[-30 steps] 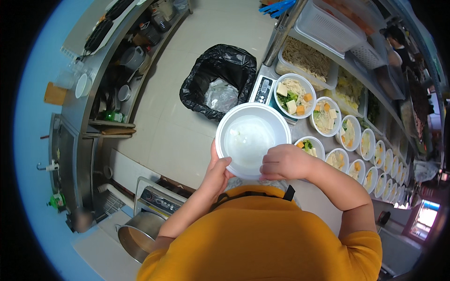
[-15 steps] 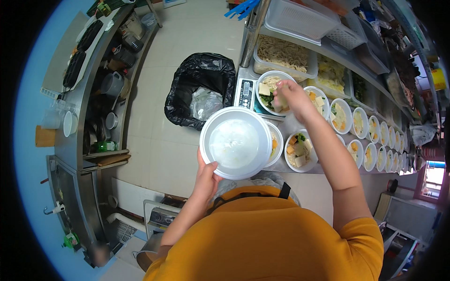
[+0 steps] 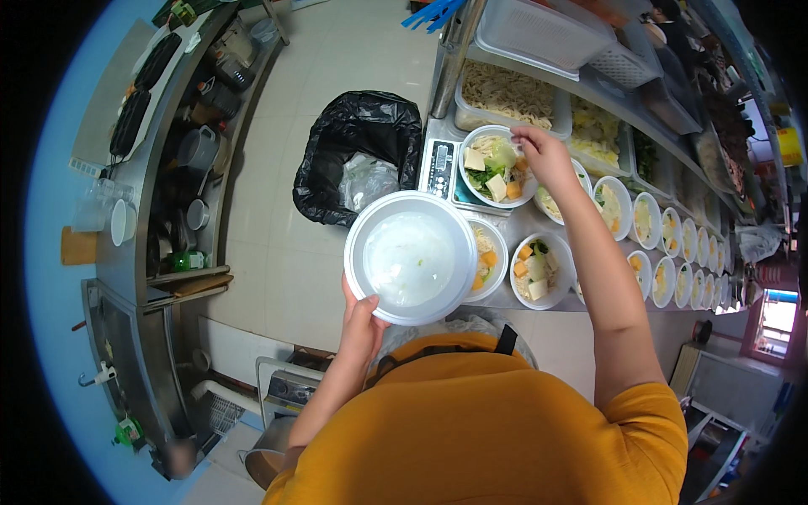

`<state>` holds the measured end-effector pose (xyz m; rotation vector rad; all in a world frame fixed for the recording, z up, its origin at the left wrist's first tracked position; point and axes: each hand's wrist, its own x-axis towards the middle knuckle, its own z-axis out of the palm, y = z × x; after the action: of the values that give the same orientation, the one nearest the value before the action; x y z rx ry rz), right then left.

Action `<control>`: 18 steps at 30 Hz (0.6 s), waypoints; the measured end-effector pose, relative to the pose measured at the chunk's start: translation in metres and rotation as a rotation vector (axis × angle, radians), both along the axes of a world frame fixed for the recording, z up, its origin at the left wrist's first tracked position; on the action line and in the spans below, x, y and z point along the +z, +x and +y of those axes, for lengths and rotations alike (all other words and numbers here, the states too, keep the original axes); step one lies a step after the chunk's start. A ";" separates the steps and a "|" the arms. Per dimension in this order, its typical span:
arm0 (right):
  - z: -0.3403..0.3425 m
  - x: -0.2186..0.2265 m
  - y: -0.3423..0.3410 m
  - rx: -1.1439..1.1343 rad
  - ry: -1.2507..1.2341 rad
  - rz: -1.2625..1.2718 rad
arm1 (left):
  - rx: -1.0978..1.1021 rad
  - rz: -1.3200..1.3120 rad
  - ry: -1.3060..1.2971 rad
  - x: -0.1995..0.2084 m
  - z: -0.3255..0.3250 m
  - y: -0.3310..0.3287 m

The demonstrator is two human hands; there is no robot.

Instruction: The person assembles multiple bowls of food by adding noodles, tofu, vegetables, and meat from various containers. They use their hands to transfer ingredients into white bowls arranged on a counter.

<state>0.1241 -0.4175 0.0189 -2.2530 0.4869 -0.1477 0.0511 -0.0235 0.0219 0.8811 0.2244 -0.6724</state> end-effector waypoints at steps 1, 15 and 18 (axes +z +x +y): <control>0.005 0.002 -0.008 0.011 0.125 -0.062 | 0.001 0.001 -0.005 0.001 0.001 0.000; 0.063 0.004 -0.049 0.003 0.111 -0.345 | 0.102 0.025 -0.005 -0.002 0.013 -0.004; 0.062 0.012 -0.050 0.152 -0.023 -0.337 | 0.115 0.046 0.014 -0.008 0.019 -0.005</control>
<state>0.0742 -0.3553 0.0311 -2.2176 0.1346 -0.4470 0.0459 -0.0044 0.0144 0.8599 0.3186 -0.5852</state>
